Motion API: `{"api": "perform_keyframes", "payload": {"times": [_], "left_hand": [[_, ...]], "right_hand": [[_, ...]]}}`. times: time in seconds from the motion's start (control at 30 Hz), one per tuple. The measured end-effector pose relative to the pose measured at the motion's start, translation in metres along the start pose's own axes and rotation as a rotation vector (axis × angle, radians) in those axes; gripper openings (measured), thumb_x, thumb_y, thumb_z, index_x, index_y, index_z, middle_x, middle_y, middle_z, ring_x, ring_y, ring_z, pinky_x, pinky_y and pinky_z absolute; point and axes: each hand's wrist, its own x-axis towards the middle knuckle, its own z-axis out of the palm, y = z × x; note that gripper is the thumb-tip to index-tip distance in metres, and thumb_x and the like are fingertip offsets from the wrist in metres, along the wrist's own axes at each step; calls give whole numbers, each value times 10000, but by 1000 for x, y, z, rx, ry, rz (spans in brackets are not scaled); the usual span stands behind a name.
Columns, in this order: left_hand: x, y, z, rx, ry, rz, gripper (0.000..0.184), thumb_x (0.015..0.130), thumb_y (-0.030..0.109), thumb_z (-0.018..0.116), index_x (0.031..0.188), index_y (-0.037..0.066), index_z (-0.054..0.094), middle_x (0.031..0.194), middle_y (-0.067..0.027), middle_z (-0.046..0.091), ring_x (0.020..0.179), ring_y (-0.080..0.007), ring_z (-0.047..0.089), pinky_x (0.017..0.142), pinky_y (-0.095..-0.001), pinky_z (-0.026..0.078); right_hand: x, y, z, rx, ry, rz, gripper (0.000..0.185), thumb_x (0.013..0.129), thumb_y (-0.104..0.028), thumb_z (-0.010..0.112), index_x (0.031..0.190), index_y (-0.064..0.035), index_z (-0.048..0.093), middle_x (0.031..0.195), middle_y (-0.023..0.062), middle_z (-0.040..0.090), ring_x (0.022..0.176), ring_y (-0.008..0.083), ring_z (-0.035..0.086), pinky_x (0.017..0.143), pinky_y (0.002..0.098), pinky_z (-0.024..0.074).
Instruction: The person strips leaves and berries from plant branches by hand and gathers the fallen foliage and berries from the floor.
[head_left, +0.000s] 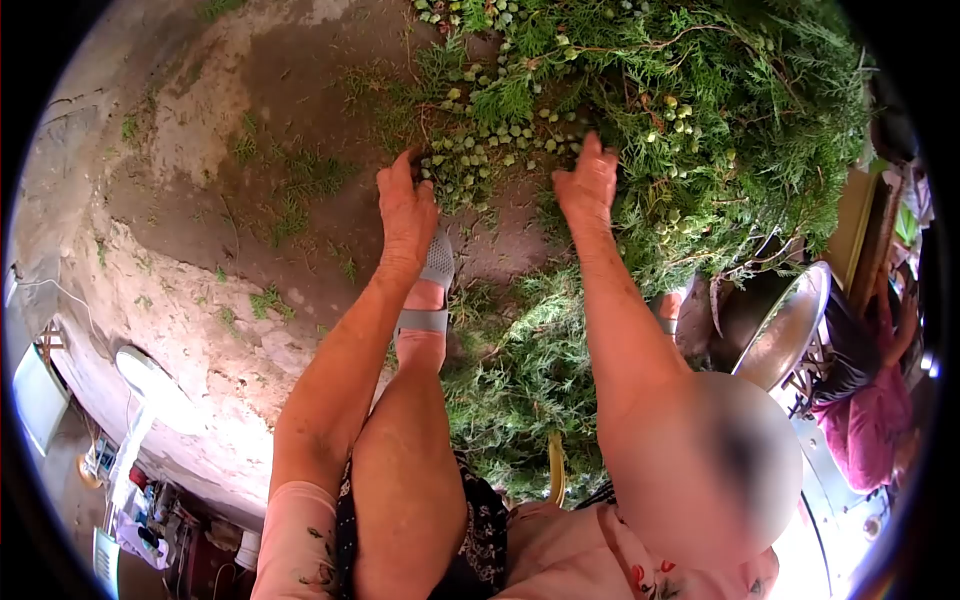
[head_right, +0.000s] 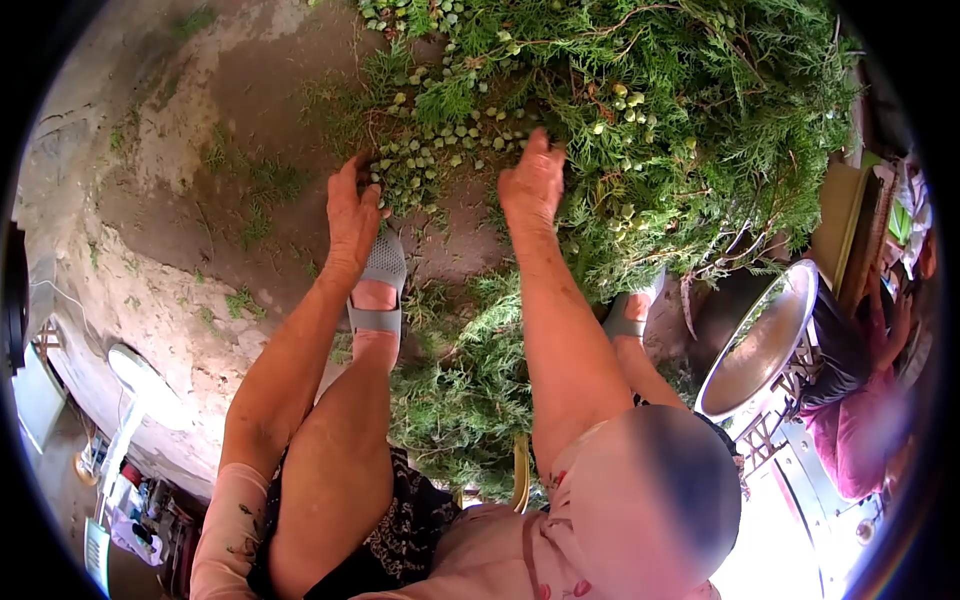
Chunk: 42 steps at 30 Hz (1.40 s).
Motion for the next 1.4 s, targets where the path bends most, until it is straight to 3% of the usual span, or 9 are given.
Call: {"api": "perform_keyframes", "payload": {"times": [0.13, 0.37, 0.5, 0.63, 0.9, 1.03, 1.1, 1.2, 1.4], "left_hand": [[-6, 3, 1, 29, 17, -14, 502, 762, 13, 590, 1233, 35, 416, 1075, -188, 427, 985, -347, 476, 850, -380, 407], [-18, 30, 8, 270, -51, 86, 981, 557, 88, 808, 1352, 63, 233, 1272, -194, 304, 1118, -388, 389, 895, -391, 416], [-17, 38, 6, 457, -150, 114, 1023, 551, 65, 805, 1371, 75, 194, 1312, -210, 264, 1115, -402, 388, 873, -400, 435], [-11, 31, 7, 472, -131, 170, 1004, 578, 66, 791, 1371, 52, 176, 1327, -221, 243, 1118, -396, 391, 836, -400, 457], [13, 49, -2, 511, -112, 39, 989, 573, 80, 797, 1359, 31, 199, 1310, -201, 290, 1164, -382, 368, 912, -393, 408], [14, 44, 0, 529, -124, 59, 1011, 552, 87, 808, 1362, 55, 205, 1301, -195, 298, 1146, -374, 383, 907, -389, 415], [16, 46, -1, 535, -114, 89, 1021, 542, 87, 812, 1364, 67, 207, 1298, -193, 299, 1139, -369, 388, 903, -388, 420], [22, 56, -6, 556, -146, 76, 1036, 531, 82, 815, 1369, 87, 207, 1291, -184, 305, 1137, -359, 393, 882, -393, 440], [20, 47, -11, 620, -233, 185, 1078, 505, 80, 826, 1381, 131, 200, 1294, -162, 308, 1141, -350, 403, 854, -402, 465]], "right_hand": [[-34, -26, 4, 138, -79, -304, 735, 662, 19, 692, 1302, -107, 355, 1240, 187, 371, 1035, 368, 509, 865, 383, 461], [6, -11, -9, -103, 76, -194, 665, 668, 47, 584, 1285, -84, 372, 1154, 179, 424, 993, 364, 511, 818, 409, 464], [-14, -28, 10, 74, 10, -619, 520, 666, 85, 522, 1171, -9, 443, 1079, 221, 454, 935, 410, 479, 817, 440, 427], [26, -27, 5, -70, 152, -499, 515, 677, 64, 576, 1173, -24, 471, 1106, 171, 458, 950, 342, 514, 736, 388, 499], [64, -75, 6, -164, 144, -461, 601, 678, 42, 565, 1236, -159, 466, 1273, 115, 404, 1037, 387, 450, 835, 424, 446], [55, -95, 7, -280, 104, -637, 633, 666, 28, 590, 1244, -192, 452, 1285, 84, 400, 1053, 367, 441, 858, 428, 437], [35, -111, 1, -365, -155, -711, 621, 656, 26, 606, 1222, -189, 469, 1253, 80, 420, 1052, 354, 444, 845, 451, 431], [3, -103, 9, -350, -167, -862, 480, 702, -21, 604, 1148, -179, 526, 1167, 50, 467, 1065, 299, 451, 814, 438, 424], [-14, -55, -8, -163, -132, -923, 606, 644, 83, 598, 1192, -157, 505, 1229, 94, 433, 1085, 315, 452, 873, 405, 441]]}}
